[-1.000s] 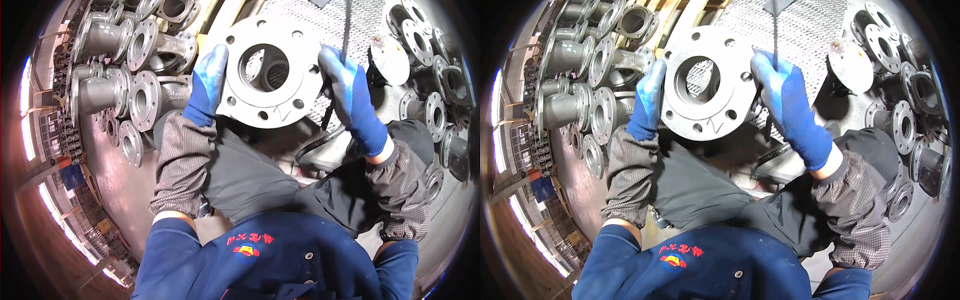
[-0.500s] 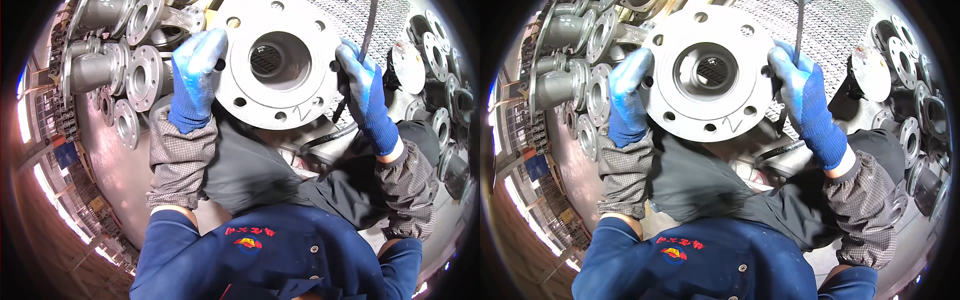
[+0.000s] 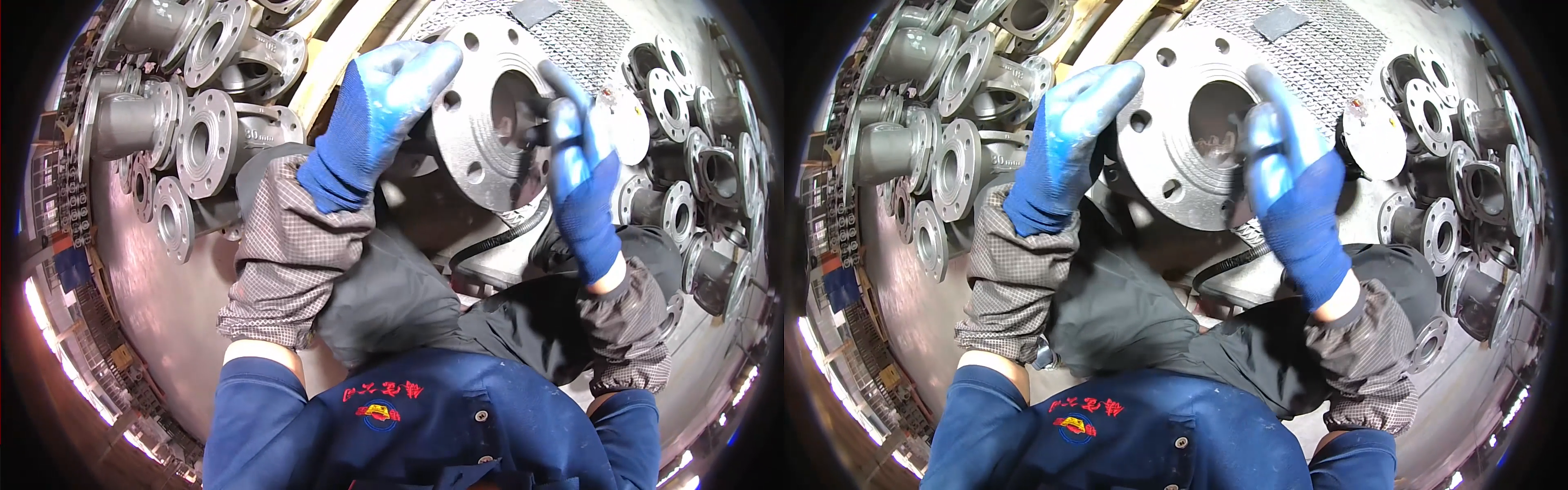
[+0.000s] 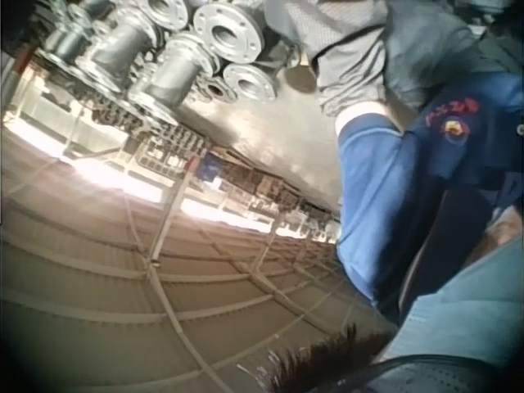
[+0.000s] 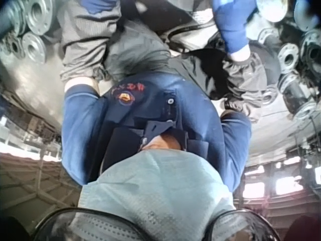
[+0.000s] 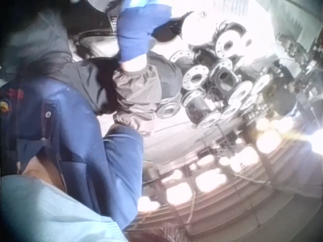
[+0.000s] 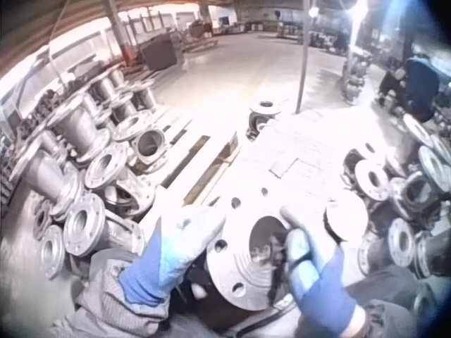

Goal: The person picks up a metal valve component, turns it over to check the surfaces, and uses a flat metal tool to scrape residue or casting flash from the outer body and the flange face.

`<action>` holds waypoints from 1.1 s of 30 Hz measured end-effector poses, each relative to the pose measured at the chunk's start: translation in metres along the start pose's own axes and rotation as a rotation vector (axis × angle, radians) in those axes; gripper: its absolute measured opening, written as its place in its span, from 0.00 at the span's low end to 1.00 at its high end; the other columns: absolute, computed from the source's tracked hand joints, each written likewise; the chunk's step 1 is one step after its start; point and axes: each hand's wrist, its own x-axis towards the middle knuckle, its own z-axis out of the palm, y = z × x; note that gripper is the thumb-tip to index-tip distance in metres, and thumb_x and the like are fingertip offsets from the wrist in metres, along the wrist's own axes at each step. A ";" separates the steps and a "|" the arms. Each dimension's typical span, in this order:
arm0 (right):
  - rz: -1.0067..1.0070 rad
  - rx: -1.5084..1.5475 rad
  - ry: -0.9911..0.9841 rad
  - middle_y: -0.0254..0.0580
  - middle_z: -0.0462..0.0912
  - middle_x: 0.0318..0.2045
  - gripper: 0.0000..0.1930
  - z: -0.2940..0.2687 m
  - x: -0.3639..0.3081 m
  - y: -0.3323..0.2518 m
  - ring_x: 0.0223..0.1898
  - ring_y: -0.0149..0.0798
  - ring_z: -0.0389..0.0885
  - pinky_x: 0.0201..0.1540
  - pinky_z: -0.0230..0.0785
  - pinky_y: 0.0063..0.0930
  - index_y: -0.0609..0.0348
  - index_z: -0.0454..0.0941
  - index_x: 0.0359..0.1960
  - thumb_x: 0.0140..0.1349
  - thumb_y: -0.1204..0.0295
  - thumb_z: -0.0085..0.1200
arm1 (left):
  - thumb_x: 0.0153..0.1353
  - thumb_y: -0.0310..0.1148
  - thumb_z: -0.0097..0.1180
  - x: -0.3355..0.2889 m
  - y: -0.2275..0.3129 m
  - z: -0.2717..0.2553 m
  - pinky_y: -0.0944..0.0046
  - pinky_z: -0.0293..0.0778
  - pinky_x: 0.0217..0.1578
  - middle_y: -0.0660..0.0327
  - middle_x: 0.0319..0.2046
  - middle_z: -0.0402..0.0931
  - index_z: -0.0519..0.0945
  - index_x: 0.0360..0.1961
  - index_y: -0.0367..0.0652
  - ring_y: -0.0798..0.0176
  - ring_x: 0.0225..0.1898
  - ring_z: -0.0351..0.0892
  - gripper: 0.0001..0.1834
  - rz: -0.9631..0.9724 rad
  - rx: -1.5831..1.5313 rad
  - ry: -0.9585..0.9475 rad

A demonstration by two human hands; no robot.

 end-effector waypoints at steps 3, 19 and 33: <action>-0.273 -0.405 -0.042 0.52 0.80 0.45 0.19 0.010 -0.008 0.003 0.44 0.41 0.81 0.46 0.72 0.28 0.64 0.69 0.58 0.65 0.76 0.46 | 0.53 0.15 0.52 0.003 -0.013 -0.011 0.61 0.78 0.40 0.50 0.40 0.79 0.74 0.50 0.36 0.52 0.39 0.82 0.21 0.072 -0.095 -0.102; -0.077 -0.254 0.033 0.44 0.81 0.37 0.16 -0.023 -0.018 0.036 0.34 0.34 0.79 0.39 0.70 0.25 0.67 0.72 0.53 0.66 0.72 0.46 | 0.70 0.45 0.38 -0.090 -0.039 0.042 0.60 0.71 0.56 0.53 0.55 0.71 0.64 0.61 0.35 0.60 0.52 0.75 0.27 -1.247 -1.282 0.174; -0.054 -0.655 0.009 0.52 0.80 0.34 0.15 -0.074 0.000 0.086 0.33 0.47 0.80 0.38 0.72 0.32 0.69 0.74 0.44 0.57 0.72 0.52 | 0.69 0.49 0.37 -0.013 0.000 0.070 0.59 0.66 0.58 0.55 0.57 0.69 0.63 0.63 0.38 0.59 0.56 0.70 0.30 -1.225 -1.309 0.070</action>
